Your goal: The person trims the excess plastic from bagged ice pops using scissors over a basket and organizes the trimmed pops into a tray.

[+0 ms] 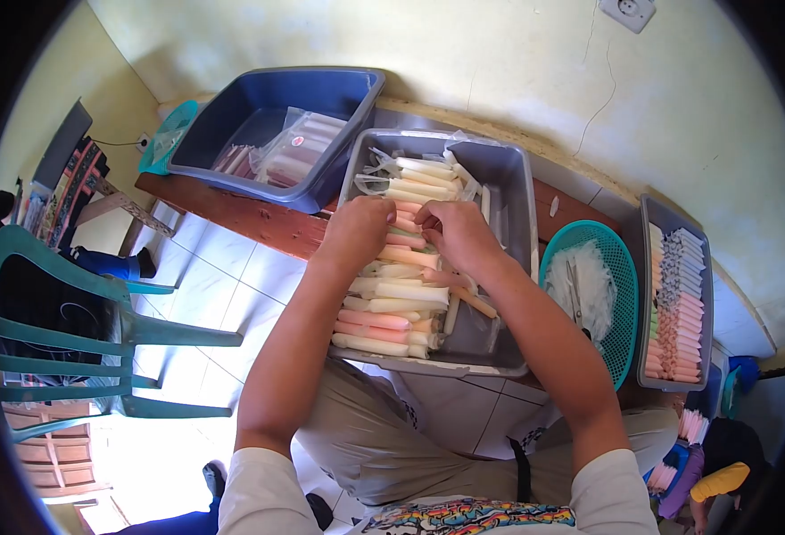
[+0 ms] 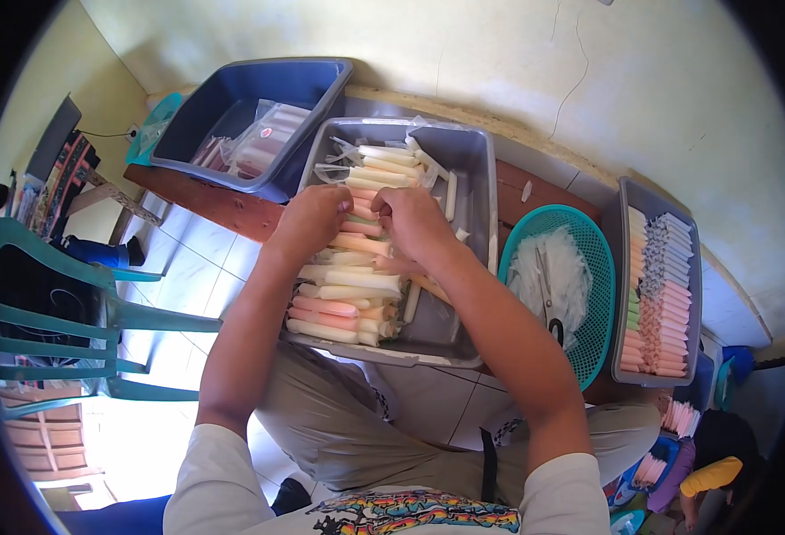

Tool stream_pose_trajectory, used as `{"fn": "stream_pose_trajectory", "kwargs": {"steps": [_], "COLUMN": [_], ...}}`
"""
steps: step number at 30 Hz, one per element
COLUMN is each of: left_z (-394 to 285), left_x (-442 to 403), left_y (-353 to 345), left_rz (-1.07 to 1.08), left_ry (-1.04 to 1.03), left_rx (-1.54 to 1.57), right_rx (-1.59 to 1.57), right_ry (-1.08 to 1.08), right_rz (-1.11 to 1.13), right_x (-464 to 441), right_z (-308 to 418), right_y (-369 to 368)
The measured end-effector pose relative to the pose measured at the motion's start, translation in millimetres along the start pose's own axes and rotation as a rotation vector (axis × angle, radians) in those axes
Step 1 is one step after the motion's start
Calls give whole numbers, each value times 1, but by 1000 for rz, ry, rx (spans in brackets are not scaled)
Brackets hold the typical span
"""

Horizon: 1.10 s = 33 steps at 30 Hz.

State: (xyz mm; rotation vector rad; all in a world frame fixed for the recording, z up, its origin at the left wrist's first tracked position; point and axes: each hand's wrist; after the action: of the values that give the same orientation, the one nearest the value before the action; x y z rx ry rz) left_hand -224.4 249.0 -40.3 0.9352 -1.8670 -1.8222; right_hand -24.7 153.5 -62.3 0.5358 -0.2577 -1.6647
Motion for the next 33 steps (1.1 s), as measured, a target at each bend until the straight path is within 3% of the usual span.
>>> {"fn": "stream_pose_trajectory", "kwargs": {"steps": [3, 5, 9, 14, 24, 27, 29, 33], "left_z": [-6, -6, -6, -4, 2, 3, 4, 4], "left_x": [0, -3, -4, 2, 3, 3, 3, 5], "left_y": [4, 4, 5, 8, 3, 3, 1, 0], "left_rz": [18, 59, 77, 35, 20, 33, 38, 16], "left_ry": [28, 40, 9, -63, -39, -41, -42, -51], "left_rx": [-52, -71, -37, 34, 32, 61, 77, 75], "right_rx": [34, 159, 183, 5, -85, 42, 287, 292], "right_ry": [25, 203, 212, -22, -80, -75, 74, 122], "right_rz": [-1, -91, -115, 21, 84, 74, 132, 102], "right_x": [-2, -4, -2, 14, 10, 11, 16, 14], "right_z": [0, -6, -7, -4, -13, -12, 6, -2], "right_y": [2, 2, 7, 8, 6, 4, 7, 5]}}
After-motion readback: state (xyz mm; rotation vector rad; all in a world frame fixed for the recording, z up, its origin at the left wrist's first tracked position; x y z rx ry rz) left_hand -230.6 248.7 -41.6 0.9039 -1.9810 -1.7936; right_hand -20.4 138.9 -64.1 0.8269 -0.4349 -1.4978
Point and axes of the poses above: each hand's wrist, its own x-axis away from the middle knuckle, its own y-axis out of the back of the hand, z = x × y, and after that the axes turned 15 degrees about -x, right-handed
